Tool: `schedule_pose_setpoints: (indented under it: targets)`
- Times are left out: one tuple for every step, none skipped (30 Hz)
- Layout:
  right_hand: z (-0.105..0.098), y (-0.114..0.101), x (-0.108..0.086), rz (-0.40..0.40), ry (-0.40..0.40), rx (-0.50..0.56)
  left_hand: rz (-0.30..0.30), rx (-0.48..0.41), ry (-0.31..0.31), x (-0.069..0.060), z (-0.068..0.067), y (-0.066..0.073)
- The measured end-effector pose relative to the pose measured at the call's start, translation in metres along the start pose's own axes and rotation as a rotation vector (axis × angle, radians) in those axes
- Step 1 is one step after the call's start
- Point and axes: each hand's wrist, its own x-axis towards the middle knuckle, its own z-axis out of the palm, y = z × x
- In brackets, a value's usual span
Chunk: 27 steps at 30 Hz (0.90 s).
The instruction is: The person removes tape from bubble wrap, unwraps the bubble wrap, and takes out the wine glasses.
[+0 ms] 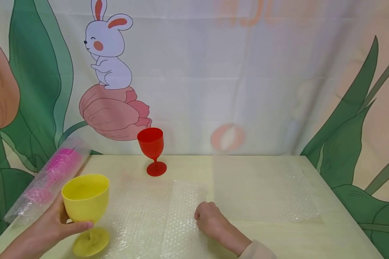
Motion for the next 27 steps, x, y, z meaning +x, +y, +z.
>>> schedule_pose_setpoints:
  targets:
    - [0.000, 0.000, 0.000, -0.002, 0.003, -0.003, 0.020, -0.007, 0.004, -0.001, 0.000, 0.001]
    - [-0.001, 0.000, 0.000, -0.003, 0.002, -0.004, 0.027, -0.012, 0.006, -0.001, 0.000, 0.002]
    - [-0.001, 0.001, 0.000, -0.004, 0.004, -0.008, 0.033, -0.017, 0.007, -0.001, 0.001, 0.003]
    - [-0.001, 0.001, 0.000, -0.005, 0.006, -0.012, 0.036, -0.023, 0.007, -0.001, 0.001, 0.003]
    - [-0.001, 0.002, 0.000, -0.006, 0.008, -0.015, 0.033, -0.027, 0.004, 0.000, 0.002, 0.004]
    - [-0.001, 0.002, 0.000, -0.009, 0.012, -0.021, 0.030, -0.032, 0.002, 0.001, 0.003, 0.005]
    - [-0.001, 0.003, 0.000, -0.013, 0.016, -0.026, 0.037, -0.031, 0.005, 0.001, 0.005, 0.005]
    - [-0.001, 0.003, 0.000, -0.017, 0.018, -0.030, 0.039, -0.029, 0.003, 0.002, 0.006, 0.005]
    - [-0.001, 0.004, 0.000, -0.022, 0.022, -0.036, 0.049, -0.031, 0.002, 0.003, 0.007, 0.005]
    - [-0.001, 0.004, 0.000, -0.026, 0.023, -0.038, 0.058, -0.030, 0.003, 0.003, 0.008, 0.006]
    - [-0.001, 0.004, 0.000, -0.031, 0.025, -0.040, 0.066, -0.029, 0.003, 0.004, 0.009, 0.006]
    - [-0.001, 0.004, 0.000, -0.033, 0.025, -0.042, 0.079, -0.028, 0.003, 0.004, 0.009, 0.007]
    - [-0.001, 0.004, 0.000, -0.034, 0.025, -0.043, 0.089, -0.023, 0.002, 0.006, 0.010, 0.007]
    - [-0.001, 0.004, -0.001, -0.035, 0.026, -0.045, 0.094, -0.023, -0.002, 0.007, 0.010, 0.008]
    - [-0.002, 0.003, -0.001, -0.034, 0.026, -0.047, 0.096, -0.024, -0.007, 0.008, 0.010, 0.009]
    - [-0.002, 0.003, -0.001, -0.035, 0.026, -0.050, 0.100, -0.021, -0.011, 0.010, 0.011, 0.010]
    - [-0.002, 0.003, -0.001, -0.036, 0.028, -0.054, 0.107, -0.022, -0.016, 0.011, 0.011, 0.010]
    - [-0.002, 0.003, 0.000, -0.036, 0.029, -0.059, 0.112, -0.023, -0.020, 0.013, 0.011, 0.011]
    - [-0.002, 0.003, 0.000, -0.038, 0.030, -0.063, 0.115, -0.021, -0.023, 0.015, 0.011, 0.011]
    - [-0.002, 0.003, 0.000, -0.037, 0.030, -0.066, 0.118, -0.020, -0.025, 0.017, 0.011, 0.012]
    - [-0.001, 0.003, 0.000, -0.036, 0.031, -0.069, 0.125, -0.017, -0.025, 0.019, 0.011, 0.012]
    - [-0.001, 0.003, 0.000, -0.036, 0.031, -0.071, 0.133, -0.018, -0.026, 0.021, 0.012, 0.012]
    - [-0.001, 0.003, 0.000, -0.036, 0.032, -0.073, 0.142, -0.020, -0.027, 0.023, 0.012, 0.012]
    - [-0.001, 0.003, 0.000, -0.036, 0.033, -0.074, 0.152, -0.020, -0.025, 0.025, 0.012, 0.012]
    - [0.000, 0.003, 0.000, -0.035, 0.033, -0.074, 0.163, -0.020, -0.023, 0.027, 0.012, 0.012]
    - [0.000, 0.003, 0.000, -0.035, 0.033, -0.072, 0.178, -0.021, -0.020, 0.029, 0.013, 0.011]
    - [0.000, 0.002, 0.000, -0.037, 0.034, -0.071, 0.195, -0.023, -0.017, 0.031, 0.013, 0.011]
